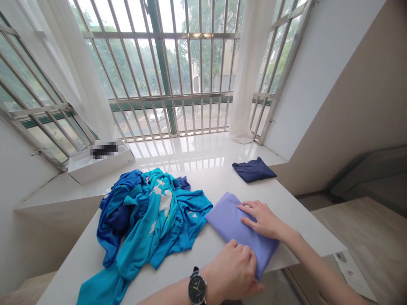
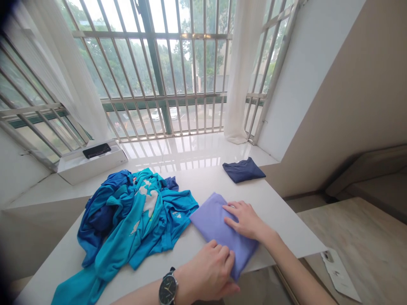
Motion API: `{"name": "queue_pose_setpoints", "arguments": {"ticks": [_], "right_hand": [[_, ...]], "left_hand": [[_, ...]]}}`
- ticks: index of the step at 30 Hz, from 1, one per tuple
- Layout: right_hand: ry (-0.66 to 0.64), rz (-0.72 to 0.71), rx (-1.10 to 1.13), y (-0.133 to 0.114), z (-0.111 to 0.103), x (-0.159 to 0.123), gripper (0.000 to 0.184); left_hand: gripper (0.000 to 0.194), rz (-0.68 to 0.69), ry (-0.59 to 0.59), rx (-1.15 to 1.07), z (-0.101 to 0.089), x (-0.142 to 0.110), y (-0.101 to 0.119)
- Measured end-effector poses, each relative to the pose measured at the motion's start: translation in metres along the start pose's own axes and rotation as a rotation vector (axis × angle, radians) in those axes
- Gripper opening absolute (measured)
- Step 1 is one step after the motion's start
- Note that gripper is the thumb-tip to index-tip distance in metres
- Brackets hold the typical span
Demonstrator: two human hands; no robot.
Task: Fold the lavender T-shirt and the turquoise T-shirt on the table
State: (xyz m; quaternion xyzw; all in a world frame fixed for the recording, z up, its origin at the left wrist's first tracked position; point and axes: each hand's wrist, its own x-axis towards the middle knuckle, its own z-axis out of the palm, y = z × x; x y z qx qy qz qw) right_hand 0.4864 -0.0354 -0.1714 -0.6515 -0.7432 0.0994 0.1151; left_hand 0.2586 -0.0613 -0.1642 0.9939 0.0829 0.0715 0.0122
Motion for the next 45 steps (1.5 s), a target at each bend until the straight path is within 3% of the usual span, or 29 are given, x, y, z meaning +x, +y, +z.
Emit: {"name": "queue_pose_setpoints", "arguments": {"ticks": [4, 9, 12, 17, 24, 30, 36, 45], "right_hand": [[0.059, -0.097, -0.035, -0.017, 0.013, 0.016, 0.05], [0.255, -0.041, 0.052, -0.009, 0.017, 0.02, 0.043], [0.231, -0.02, 0.158, -0.01, 0.013, 0.031, 0.033], [0.084, -0.01, 0.309, -0.024, 0.013, 0.074, 0.032], [-0.021, -0.095, 0.384, -0.024, 0.025, 0.108, 0.024], [0.011, -0.104, 0.497, -0.019, 0.024, 0.103, 0.016], [-0.013, -0.121, 0.465, -0.022, 0.022, 0.102, 0.024], [0.028, -0.18, 0.422, -0.02, 0.026, 0.099, 0.009]], "left_hand": [[0.038, -0.011, 0.057, -0.082, -0.013, 0.007, -0.016], [0.024, -0.444, 0.079, -0.154, -0.031, 0.0, -0.086], [0.026, -0.653, 0.065, -0.273, -0.028, 0.001, -0.129], [0.025, -0.682, 0.063, -0.367, -0.011, 0.014, -0.17], [0.023, -0.727, 0.089, -0.428, 0.008, 0.015, -0.178], [0.021, -0.758, 0.16, -0.398, 0.014, 0.014, -0.172], [0.019, -0.758, 0.169, -0.433, 0.017, 0.015, -0.174], [0.015, -0.68, 0.239, -0.459, 0.018, 0.016, -0.172]]}}
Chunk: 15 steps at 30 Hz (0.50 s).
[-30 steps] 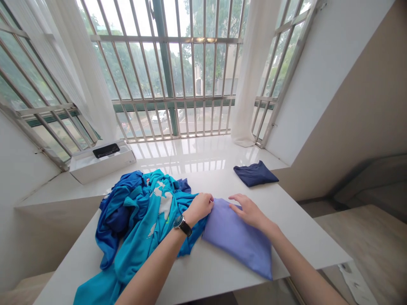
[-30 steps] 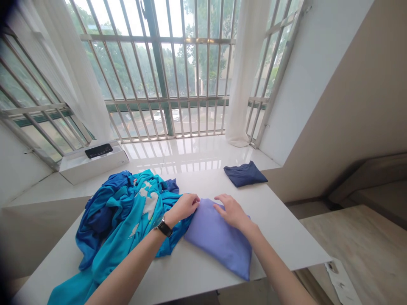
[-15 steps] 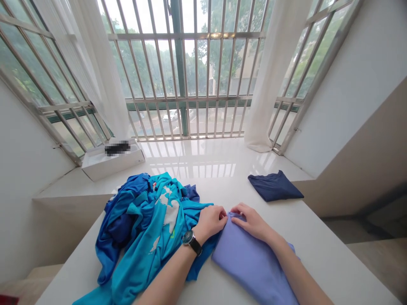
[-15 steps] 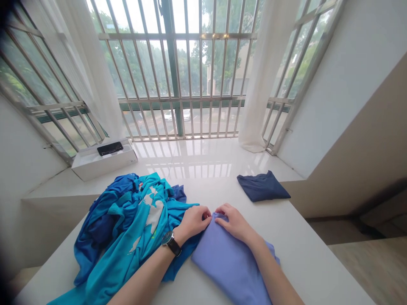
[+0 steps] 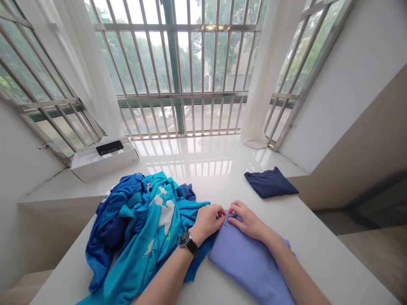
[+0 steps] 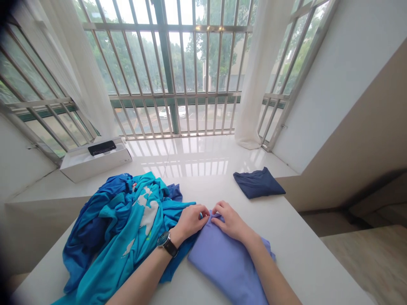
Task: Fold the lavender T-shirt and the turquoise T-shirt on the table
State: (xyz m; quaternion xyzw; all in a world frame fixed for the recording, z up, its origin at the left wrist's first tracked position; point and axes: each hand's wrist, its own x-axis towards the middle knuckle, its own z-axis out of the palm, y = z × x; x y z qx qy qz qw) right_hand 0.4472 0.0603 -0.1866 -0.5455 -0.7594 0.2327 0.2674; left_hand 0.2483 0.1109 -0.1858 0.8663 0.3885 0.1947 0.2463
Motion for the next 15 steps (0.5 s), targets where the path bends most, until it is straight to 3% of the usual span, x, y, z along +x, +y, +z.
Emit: {"name": "queue_pose_setpoints", "arguments": {"ticks": [4, 10, 15], "right_hand": [[0.033, -0.054, 0.052, -0.006, -0.004, 0.0, 0.006], [-0.003, 0.049, 0.193, -0.017, -0.007, 0.0, 0.015], [0.021, 0.059, 0.184, -0.012, -0.002, 0.001, 0.018]], "left_hand": [[0.017, 0.025, 0.011, -0.003, 0.0, -0.001, 0.0], [0.024, 0.066, -0.054, 0.045, -0.003, -0.003, 0.001], [0.024, 0.115, -0.107, 0.065, -0.006, -0.005, 0.001]]}}
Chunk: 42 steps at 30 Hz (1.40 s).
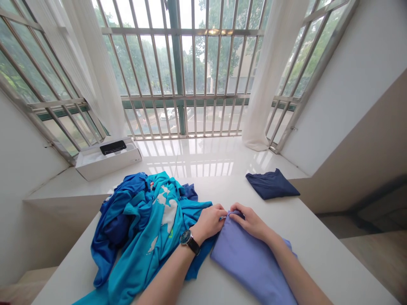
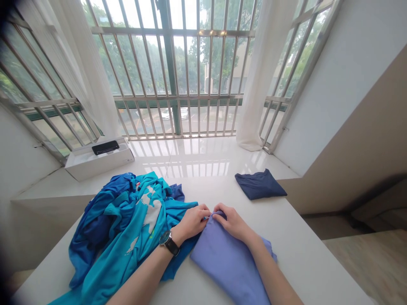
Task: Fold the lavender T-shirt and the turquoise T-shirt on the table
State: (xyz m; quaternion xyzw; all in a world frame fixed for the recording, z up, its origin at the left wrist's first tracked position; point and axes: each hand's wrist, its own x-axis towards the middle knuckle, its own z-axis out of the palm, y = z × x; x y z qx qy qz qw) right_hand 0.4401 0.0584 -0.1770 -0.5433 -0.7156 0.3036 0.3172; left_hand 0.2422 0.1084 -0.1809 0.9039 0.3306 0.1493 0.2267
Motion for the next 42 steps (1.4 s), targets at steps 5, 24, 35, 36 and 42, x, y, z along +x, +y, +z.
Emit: {"name": "queue_pose_setpoints", "arguments": {"ticks": [5, 24, 35, 36, 42], "right_hand": [[0.002, 0.014, -0.042, 0.006, 0.002, 0.002, 0.017], [0.149, 0.142, -0.229, 0.014, 0.01, 0.004, 0.019], [0.095, 0.207, -0.331, 0.015, 0.002, 0.002, 0.026], [0.093, 0.21, -0.333, 0.015, 0.002, 0.002, 0.025], [0.116, 0.225, -0.325, 0.02, 0.006, 0.005, 0.02]], "left_hand": [[0.029, -0.01, -0.005, -0.031, 0.002, 0.002, -0.002], [0.023, -0.151, 0.047, -0.098, 0.007, 0.003, 0.006], [0.023, -0.006, 0.109, 0.147, -0.007, -0.001, 0.022], [0.024, 0.029, 0.092, 0.158, -0.012, -0.002, 0.026], [0.052, 0.3, -0.232, 0.052, -0.035, -0.017, 0.051]]}}
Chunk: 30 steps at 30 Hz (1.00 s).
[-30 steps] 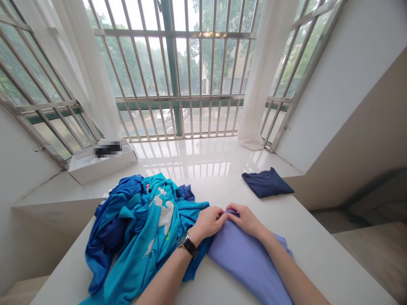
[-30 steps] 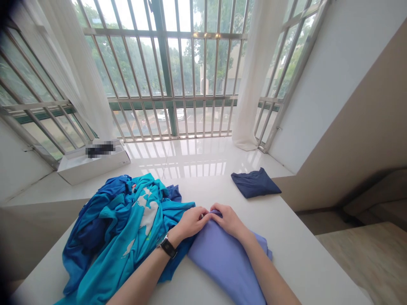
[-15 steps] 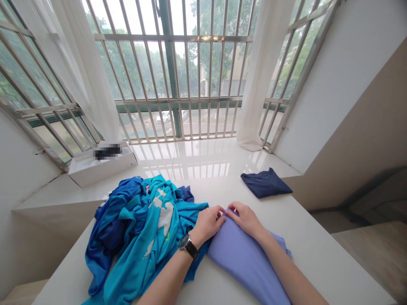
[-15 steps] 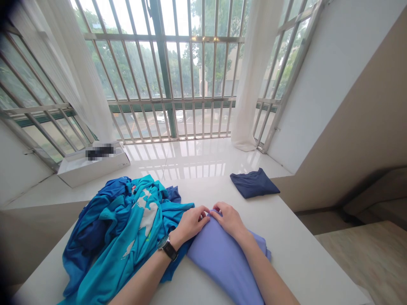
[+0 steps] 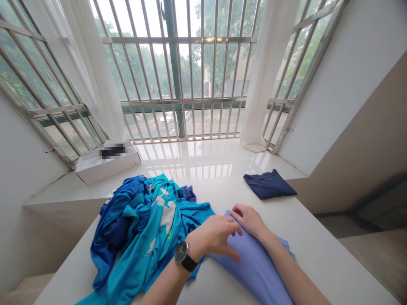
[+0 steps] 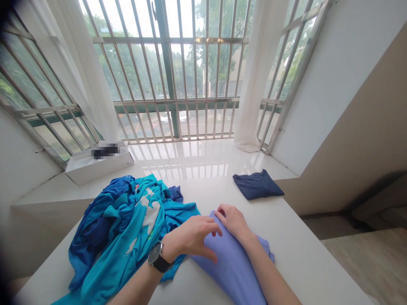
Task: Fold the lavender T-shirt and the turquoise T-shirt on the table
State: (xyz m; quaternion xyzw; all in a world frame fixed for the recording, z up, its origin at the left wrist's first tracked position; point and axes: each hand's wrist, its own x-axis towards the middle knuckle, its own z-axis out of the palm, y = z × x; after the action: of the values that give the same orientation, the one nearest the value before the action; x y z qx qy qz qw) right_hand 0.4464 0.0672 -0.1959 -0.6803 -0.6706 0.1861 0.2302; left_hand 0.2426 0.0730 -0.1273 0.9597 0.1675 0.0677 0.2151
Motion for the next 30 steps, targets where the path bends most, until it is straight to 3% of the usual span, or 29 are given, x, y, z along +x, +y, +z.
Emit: {"name": "queue_pose_setpoints", "arguments": {"ticks": [4, 7, 13, 18, 23, 27, 30], "right_hand": [[0.146, -0.09, 0.112, 0.004, -0.004, -0.001, 0.025], [0.217, -0.113, 0.154, 0.008, -0.019, -0.017, 0.022], [-0.024, -0.02, 0.143, 0.023, -0.05, -0.083, 0.026], [0.074, 0.055, 0.097, 0.033, -0.047, -0.125, 0.029], [0.079, 0.063, 0.182, 0.01, -0.025, -0.134, 0.034], [0.131, 0.043, 0.356, -0.003, -0.011, -0.125, 0.037], [0.199, 0.095, 0.53, 0.004, -0.007, -0.124, 0.044]], "left_hand": [[0.06, 0.04, -0.222, 0.091, 0.014, -0.006, 0.014], [0.051, 0.021, -0.262, 0.161, 0.024, -0.005, 0.016], [0.023, 0.025, -0.1, 0.208, 0.02, -0.002, -0.001], [0.016, -0.074, 0.03, 0.184, 0.013, -0.002, -0.028], [0.018, -0.244, 0.224, 0.253, 0.005, -0.005, -0.05], [0.022, -0.34, 0.409, 0.231, 0.0, -0.008, -0.037], [0.016, -0.204, 0.364, 0.111, 0.011, -0.01, -0.006]]}}
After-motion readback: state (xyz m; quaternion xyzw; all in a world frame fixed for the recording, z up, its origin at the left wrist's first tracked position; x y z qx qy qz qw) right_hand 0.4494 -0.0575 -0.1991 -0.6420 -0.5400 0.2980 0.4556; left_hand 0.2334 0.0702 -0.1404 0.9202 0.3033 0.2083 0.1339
